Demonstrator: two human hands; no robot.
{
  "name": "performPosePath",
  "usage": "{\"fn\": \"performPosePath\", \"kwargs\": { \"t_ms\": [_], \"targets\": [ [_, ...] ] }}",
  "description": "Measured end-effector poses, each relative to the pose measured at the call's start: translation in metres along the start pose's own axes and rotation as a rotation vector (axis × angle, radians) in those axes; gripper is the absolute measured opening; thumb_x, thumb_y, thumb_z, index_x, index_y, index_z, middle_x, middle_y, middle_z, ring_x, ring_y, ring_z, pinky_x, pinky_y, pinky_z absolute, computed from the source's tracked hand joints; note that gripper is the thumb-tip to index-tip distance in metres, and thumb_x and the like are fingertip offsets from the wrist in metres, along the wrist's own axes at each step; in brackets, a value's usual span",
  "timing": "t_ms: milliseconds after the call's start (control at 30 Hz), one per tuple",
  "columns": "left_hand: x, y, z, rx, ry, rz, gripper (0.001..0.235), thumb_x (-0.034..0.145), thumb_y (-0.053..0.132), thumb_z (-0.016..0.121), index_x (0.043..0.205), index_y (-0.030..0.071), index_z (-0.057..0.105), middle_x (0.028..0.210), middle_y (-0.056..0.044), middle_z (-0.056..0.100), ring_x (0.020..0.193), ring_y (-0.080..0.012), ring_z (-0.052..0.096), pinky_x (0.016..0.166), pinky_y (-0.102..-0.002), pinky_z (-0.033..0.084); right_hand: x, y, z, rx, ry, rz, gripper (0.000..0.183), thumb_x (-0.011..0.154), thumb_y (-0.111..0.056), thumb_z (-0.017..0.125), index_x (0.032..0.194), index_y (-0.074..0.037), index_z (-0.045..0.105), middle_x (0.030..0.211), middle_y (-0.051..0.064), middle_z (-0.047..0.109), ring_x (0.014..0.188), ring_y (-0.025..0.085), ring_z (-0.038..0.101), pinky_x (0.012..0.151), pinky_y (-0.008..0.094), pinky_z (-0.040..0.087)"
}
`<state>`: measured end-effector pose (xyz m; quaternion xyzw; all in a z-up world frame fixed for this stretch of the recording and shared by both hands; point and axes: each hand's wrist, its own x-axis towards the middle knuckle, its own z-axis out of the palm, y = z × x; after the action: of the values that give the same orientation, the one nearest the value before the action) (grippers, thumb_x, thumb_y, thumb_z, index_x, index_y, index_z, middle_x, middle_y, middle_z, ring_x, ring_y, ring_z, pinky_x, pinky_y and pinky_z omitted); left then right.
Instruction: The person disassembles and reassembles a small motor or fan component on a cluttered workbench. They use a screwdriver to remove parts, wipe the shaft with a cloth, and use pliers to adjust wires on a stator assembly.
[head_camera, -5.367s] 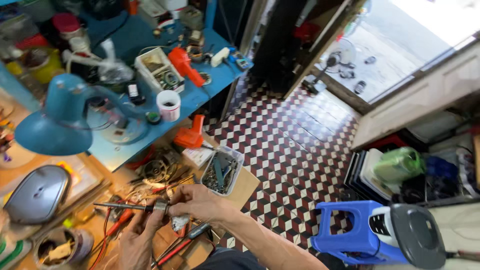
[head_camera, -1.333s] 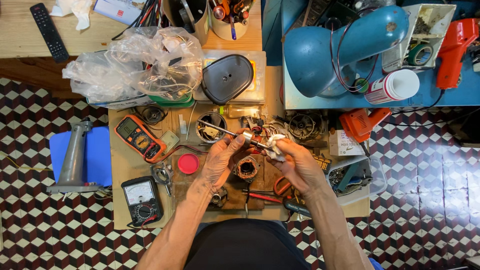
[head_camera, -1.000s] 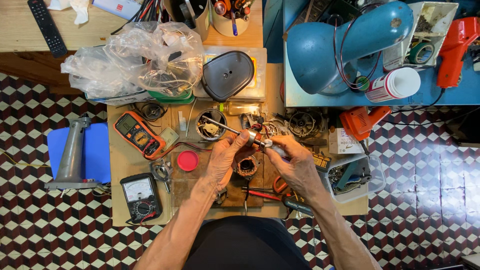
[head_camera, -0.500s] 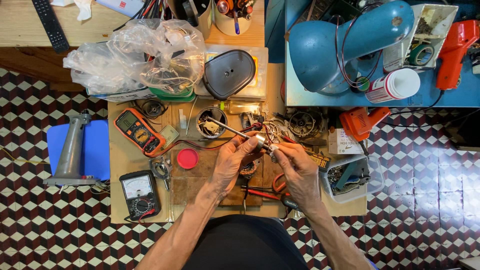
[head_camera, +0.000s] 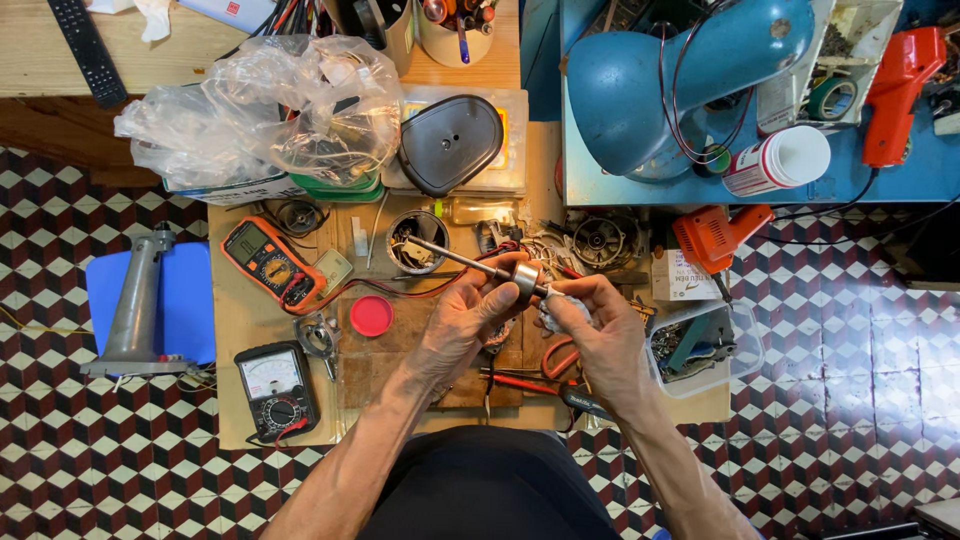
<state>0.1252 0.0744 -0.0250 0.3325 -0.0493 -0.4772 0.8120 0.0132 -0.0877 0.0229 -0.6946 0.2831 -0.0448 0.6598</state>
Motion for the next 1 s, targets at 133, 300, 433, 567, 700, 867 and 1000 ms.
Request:
{"fn": "performPosePath", "kwargs": {
  "t_ms": [133, 300, 433, 567, 700, 867, 1000],
  "targets": [
    [0.003, -0.001, 0.001, -0.073, -0.011, -0.036, 0.052, 0.1, 0.026, 0.067, 0.144, 0.003, 0.051, 0.123, -0.008, 0.068, 0.11, -0.0148, 0.07, 0.101, -0.03, 0.059, -0.002, -0.004, -0.003, -0.6, 0.011, -0.53, 0.021, 0.099, -0.015, 0.068, 0.117, -0.007, 0.062, 0.097, 0.005, 0.072, 0.072, 0.009, 0.068, 0.058, 0.023, 0.059],
    [-0.004, 0.003, -0.003, 0.07, 0.005, -0.044, 0.052, 0.1, 0.024, 0.068, 0.147, 0.007, 0.054, 0.116, -0.007, 0.068, 0.092, -0.0078, 0.064, 0.074, -0.022, 0.051, -0.002, -0.003, -0.006, -0.512, -0.033, -0.413, 0.018, 0.098, -0.01, 0.065, 0.115, -0.006, 0.063, 0.096, 0.007, 0.074, 0.081, 0.011, 0.071, 0.066, 0.028, 0.06],
    [-0.007, 0.013, -0.005, 0.224, -0.12, 0.019, 0.051, 0.101, 0.022, 0.069, 0.149, 0.01, 0.055, 0.117, -0.004, 0.067, 0.08, -0.0044, 0.055, 0.064, -0.02, 0.046, 0.003, -0.002, -0.008, 0.003, -0.071, 0.058, 0.014, 0.099, -0.008, 0.068, 0.111, -0.001, 0.067, 0.092, 0.01, 0.07, 0.081, 0.013, 0.067, 0.073, 0.028, 0.058],
    [-0.009, 0.02, 0.003, 0.324, -0.159, 0.046, 0.062, 0.095, 0.034, 0.074, 0.15, 0.015, 0.051, 0.127, -0.002, 0.066, 0.097, -0.0039, 0.059, 0.077, -0.019, 0.051, 0.006, -0.006, -0.008, 0.462, -0.039, 0.278, 0.015, 0.091, -0.008, 0.068, 0.104, -0.002, 0.063, 0.091, 0.009, 0.072, 0.079, 0.016, 0.071, 0.073, 0.03, 0.061],
    [-0.006, 0.014, 0.013, 0.235, 0.023, -0.001, 0.071, 0.087, 0.048, 0.074, 0.145, 0.013, 0.053, 0.126, -0.004, 0.069, 0.107, -0.0089, 0.069, 0.092, -0.023, 0.061, -0.007, -0.005, -0.004, 0.145, 0.092, 0.021, 0.013, 0.094, -0.009, 0.068, 0.105, -0.003, 0.067, 0.089, 0.007, 0.07, 0.077, 0.012, 0.067, 0.068, 0.027, 0.059],
    [-0.005, 0.008, 0.01, 0.439, 0.213, -0.124, 0.064, 0.091, 0.046, 0.074, 0.13, -0.004, 0.068, 0.109, -0.015, 0.078, 0.091, -0.0164, 0.075, 0.076, -0.025, 0.063, -0.017, 0.0, 0.0, -0.297, 0.158, -0.259, 0.015, 0.097, -0.013, 0.068, 0.109, -0.003, 0.067, 0.09, 0.004, 0.072, 0.08, 0.009, 0.068, 0.067, 0.023, 0.057],
    [-0.001, 0.017, 0.007, 0.381, 0.061, -0.09, 0.066, 0.088, 0.04, 0.079, 0.141, 0.004, 0.063, 0.118, -0.007, 0.074, 0.096, -0.01, 0.07, 0.064, -0.022, 0.051, -0.011, -0.001, -0.003, -0.051, 0.138, -0.105, 0.015, 0.097, -0.012, 0.068, 0.108, -0.002, 0.067, 0.091, 0.006, 0.071, 0.08, 0.01, 0.068, 0.069, 0.025, 0.058]
  ]
}}
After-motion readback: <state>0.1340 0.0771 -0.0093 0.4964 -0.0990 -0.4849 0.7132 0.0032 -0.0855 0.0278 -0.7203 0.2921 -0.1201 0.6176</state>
